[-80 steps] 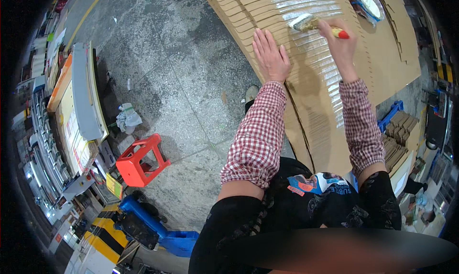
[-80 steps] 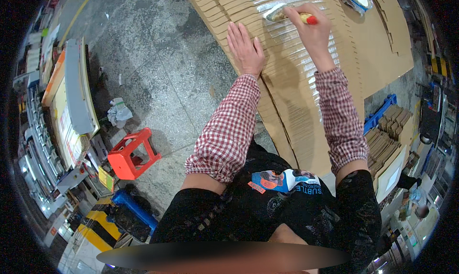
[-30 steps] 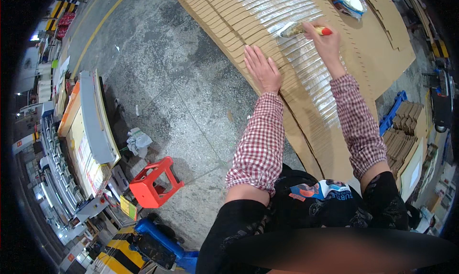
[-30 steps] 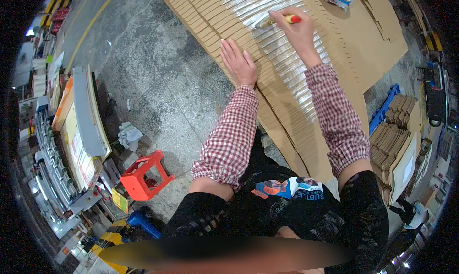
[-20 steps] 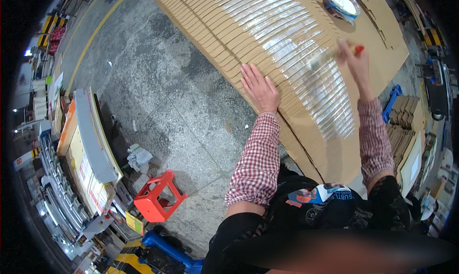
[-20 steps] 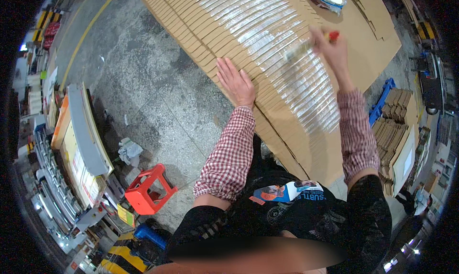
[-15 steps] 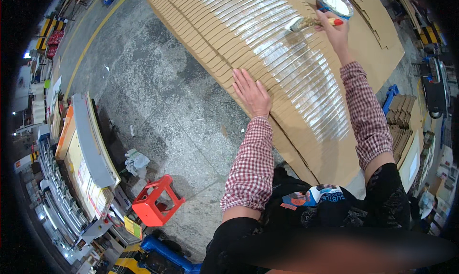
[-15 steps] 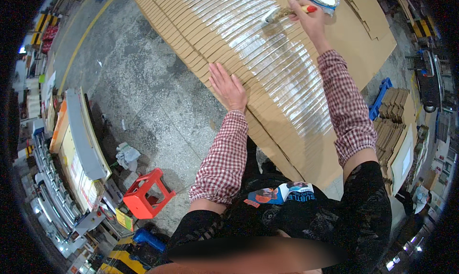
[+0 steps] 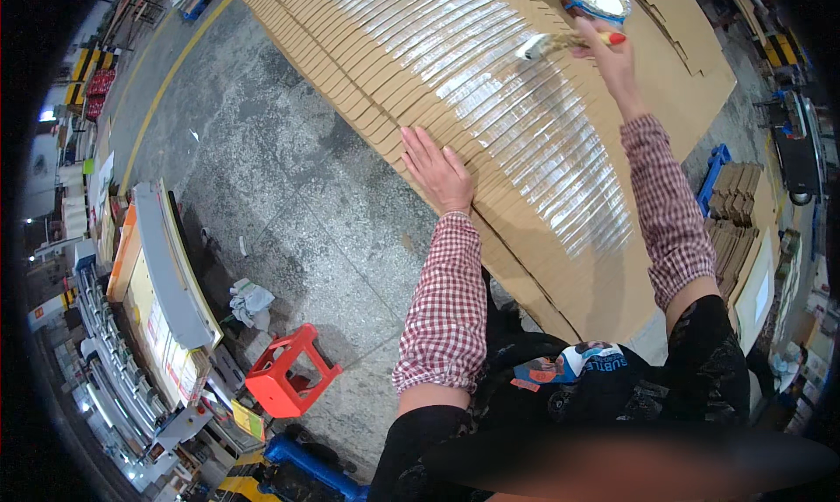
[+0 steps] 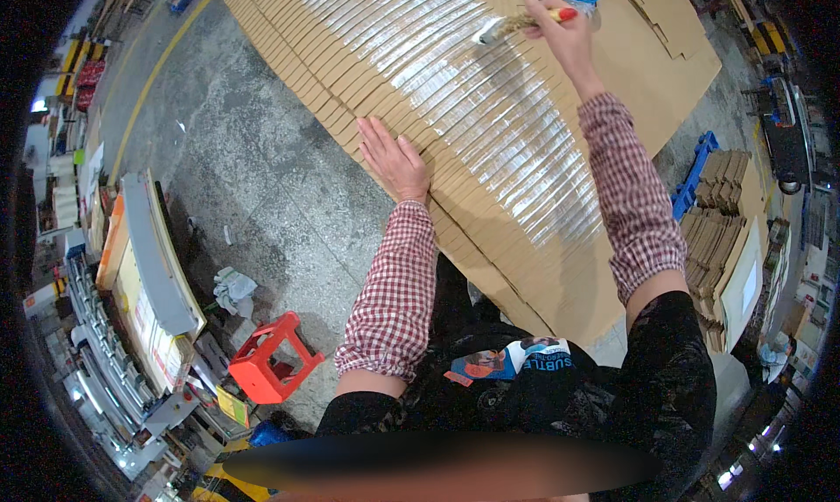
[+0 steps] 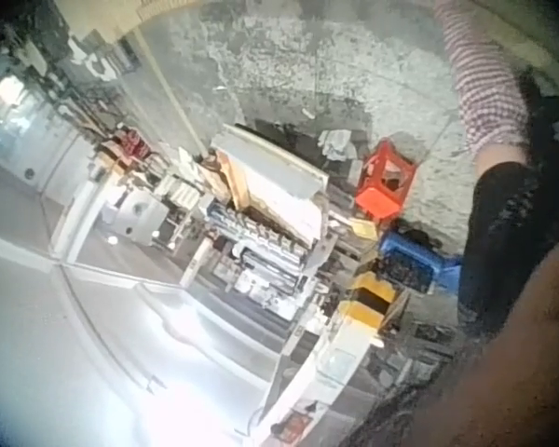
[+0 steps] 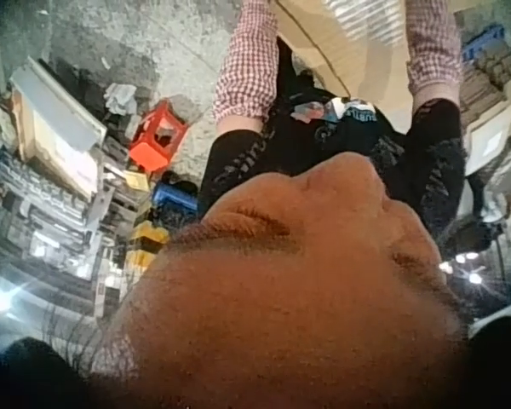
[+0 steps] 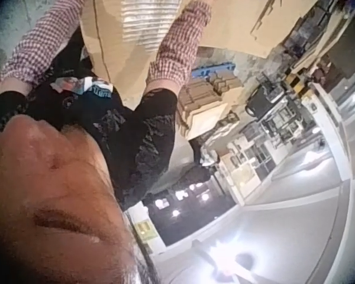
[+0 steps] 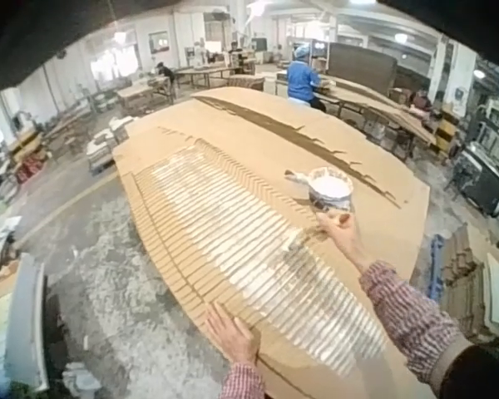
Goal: The person is using a brush to apply glue or adhesive to a stack of corrugated cardboard sheets.
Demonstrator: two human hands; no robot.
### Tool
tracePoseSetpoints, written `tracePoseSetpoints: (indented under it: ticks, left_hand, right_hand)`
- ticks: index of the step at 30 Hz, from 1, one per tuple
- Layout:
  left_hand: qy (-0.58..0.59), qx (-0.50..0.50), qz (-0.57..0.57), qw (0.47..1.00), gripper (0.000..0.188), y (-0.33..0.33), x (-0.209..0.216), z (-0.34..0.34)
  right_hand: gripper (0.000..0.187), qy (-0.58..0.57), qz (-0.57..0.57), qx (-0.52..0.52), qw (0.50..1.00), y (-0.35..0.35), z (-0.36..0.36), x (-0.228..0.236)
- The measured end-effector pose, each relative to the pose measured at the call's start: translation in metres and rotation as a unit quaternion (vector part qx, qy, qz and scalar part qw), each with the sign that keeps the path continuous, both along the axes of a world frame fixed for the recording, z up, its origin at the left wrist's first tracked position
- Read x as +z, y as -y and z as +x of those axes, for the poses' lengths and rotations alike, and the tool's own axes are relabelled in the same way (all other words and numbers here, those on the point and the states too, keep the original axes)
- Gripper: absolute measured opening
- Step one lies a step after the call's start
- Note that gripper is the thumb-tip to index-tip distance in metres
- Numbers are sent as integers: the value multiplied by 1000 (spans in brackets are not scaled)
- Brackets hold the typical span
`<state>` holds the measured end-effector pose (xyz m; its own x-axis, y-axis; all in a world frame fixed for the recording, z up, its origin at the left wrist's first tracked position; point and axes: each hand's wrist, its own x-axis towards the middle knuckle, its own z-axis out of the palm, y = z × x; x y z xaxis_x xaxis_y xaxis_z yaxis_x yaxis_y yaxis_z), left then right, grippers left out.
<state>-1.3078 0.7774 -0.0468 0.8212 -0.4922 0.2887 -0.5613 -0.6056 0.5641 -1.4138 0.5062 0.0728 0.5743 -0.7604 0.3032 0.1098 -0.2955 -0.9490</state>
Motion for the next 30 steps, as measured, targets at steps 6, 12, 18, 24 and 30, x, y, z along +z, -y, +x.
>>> tracePoseSetpoints:
  ticks: [6, 12, 18, 24, 30]
  left_hand:
    - [-1, 3, 1, 1000, 56, 0, -2, 0]
    - [1, 3, 13, 1000, 57, -1, 0, -1]
    - [13, 2, 11, 1000, 56, 0, -4, -1]
    - [18, 4, 4, 1000, 56, 0, -3, -1]
    - [4, 3, 16, 1000, 57, -1, -1, 1]
  right_hand:
    - [27, -196, 24, -109, 974, 3, -79, -20]
    - [27, -60, -19, -120, 991, 15, -35, -10]
    - [29, -113, 34, -61, 991, 17, -18, -6]
    - [31, -142, -8, -50, 989, 30, -28, -3]
    - [31, -201, 3, -123, 972, 21, -16, 3]
